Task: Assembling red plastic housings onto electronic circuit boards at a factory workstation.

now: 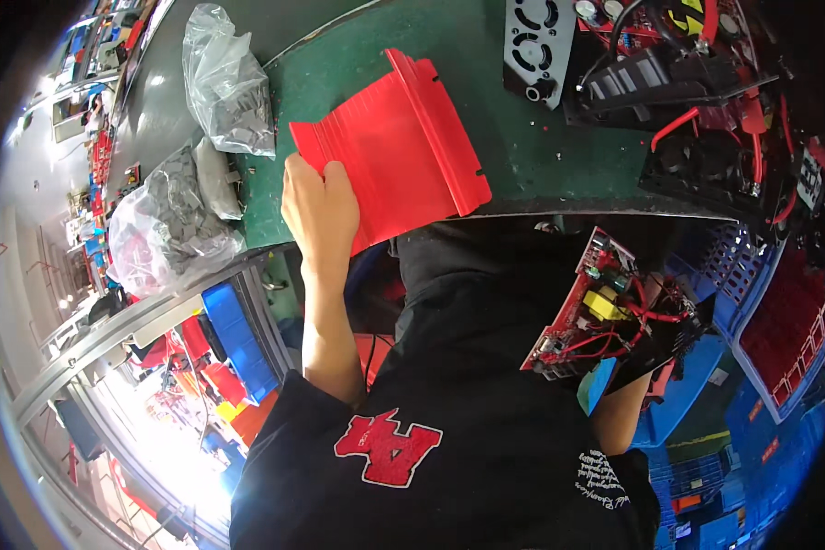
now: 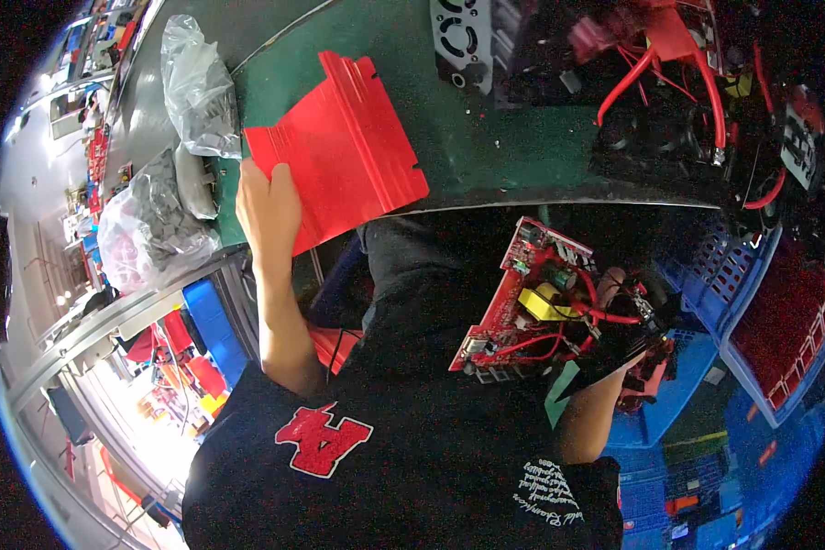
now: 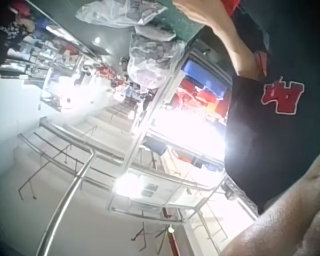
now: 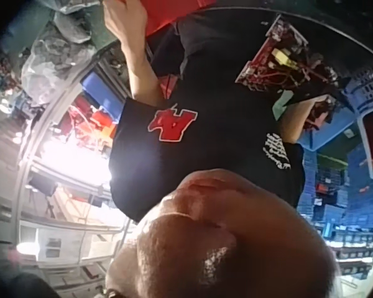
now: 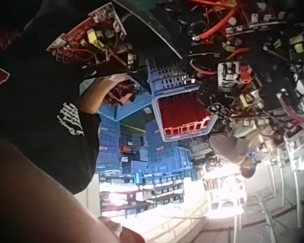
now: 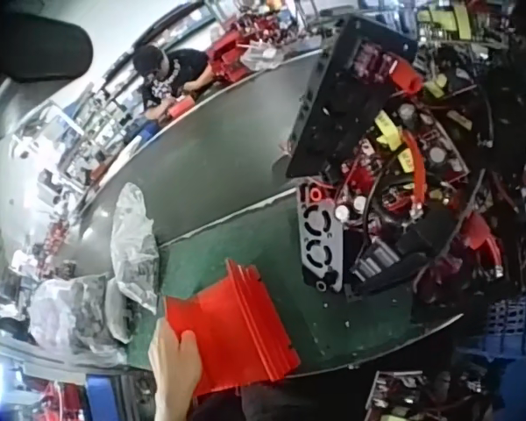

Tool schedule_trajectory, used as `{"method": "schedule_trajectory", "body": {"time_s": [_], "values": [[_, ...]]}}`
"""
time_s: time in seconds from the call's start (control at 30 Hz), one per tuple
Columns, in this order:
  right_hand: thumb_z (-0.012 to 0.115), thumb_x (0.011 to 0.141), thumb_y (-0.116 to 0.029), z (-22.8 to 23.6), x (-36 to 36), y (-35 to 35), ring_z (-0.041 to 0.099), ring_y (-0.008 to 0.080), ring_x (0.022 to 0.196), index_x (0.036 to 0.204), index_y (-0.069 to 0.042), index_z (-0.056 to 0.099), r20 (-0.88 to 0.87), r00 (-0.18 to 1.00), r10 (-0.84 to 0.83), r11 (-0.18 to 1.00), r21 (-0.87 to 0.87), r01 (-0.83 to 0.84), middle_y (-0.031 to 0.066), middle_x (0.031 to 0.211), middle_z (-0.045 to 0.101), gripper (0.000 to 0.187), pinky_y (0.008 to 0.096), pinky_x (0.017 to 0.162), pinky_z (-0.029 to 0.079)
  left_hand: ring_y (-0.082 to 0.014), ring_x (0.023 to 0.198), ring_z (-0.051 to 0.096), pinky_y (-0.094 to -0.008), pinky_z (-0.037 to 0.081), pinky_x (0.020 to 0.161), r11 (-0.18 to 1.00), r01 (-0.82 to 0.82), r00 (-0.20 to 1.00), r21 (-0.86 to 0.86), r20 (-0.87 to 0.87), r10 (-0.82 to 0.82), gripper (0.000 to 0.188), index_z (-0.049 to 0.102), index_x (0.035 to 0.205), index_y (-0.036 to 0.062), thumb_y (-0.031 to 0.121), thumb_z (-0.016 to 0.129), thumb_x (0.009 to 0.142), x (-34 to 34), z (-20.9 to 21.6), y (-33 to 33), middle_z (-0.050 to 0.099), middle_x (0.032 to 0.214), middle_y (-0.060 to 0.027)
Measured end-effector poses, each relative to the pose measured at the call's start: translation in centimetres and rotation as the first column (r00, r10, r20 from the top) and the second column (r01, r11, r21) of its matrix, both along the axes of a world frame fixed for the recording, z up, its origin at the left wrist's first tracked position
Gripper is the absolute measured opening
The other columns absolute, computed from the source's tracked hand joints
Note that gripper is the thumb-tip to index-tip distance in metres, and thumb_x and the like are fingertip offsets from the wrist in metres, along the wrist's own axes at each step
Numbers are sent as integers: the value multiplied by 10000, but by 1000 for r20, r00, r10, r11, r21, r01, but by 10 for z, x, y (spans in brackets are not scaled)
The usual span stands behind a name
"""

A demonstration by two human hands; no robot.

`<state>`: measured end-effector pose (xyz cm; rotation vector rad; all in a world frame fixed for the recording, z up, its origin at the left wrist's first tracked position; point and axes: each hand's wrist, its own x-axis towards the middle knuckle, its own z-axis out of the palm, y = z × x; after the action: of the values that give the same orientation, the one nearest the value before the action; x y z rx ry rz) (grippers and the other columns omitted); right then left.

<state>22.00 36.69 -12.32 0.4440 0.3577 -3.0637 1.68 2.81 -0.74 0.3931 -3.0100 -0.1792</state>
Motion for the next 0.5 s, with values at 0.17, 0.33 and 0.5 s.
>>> {"method": "schedule_trajectory", "body": {"time_s": [0.17, 0.33, 0.5], "values": [[695, 706, -251, 6, -1, -12, 587, 398, 1111, 1319, 38, 435, -9, 1000, -5, 1000, 25, 6, 278, 1236, 564, 726, 479, 937, 492, -320, 930, 586, -409, 451, 811, 881, -35, 999, 472, 46, 15, 390, 527, 1101, -99, 137, 505, 792, 2, -1, -27, 600, 994, -218], [707, 693, -236, 0, 0, -19, 585, 394, 1119, 1328, 32, 431, -18, 1000, -21, 999, 38, 21, 273, 1243, 562, 742, 476, 940, 492, -167, 975, 582, -320, 477, 807, 677, -94, 995, 730, 43, 91, 442, 557, 1191, -55, 226, 509, 853, 12, 20, -29, 620, 1072, -102], [720, 680, -221, 1, -3, -19, 583, 391, 1128, 1336, 26, 428, -40, 999, -29, 999, 26, 30, 267, 1250, 561, 760, 473, 943, 493, -225, 889, 637, -356, 504, 805, 721, -230, 967, 654, 236, 95, 454, 565, 1183, -55, 272, 533, 871, -4, 26, -16, 659, 970, -103]]}}
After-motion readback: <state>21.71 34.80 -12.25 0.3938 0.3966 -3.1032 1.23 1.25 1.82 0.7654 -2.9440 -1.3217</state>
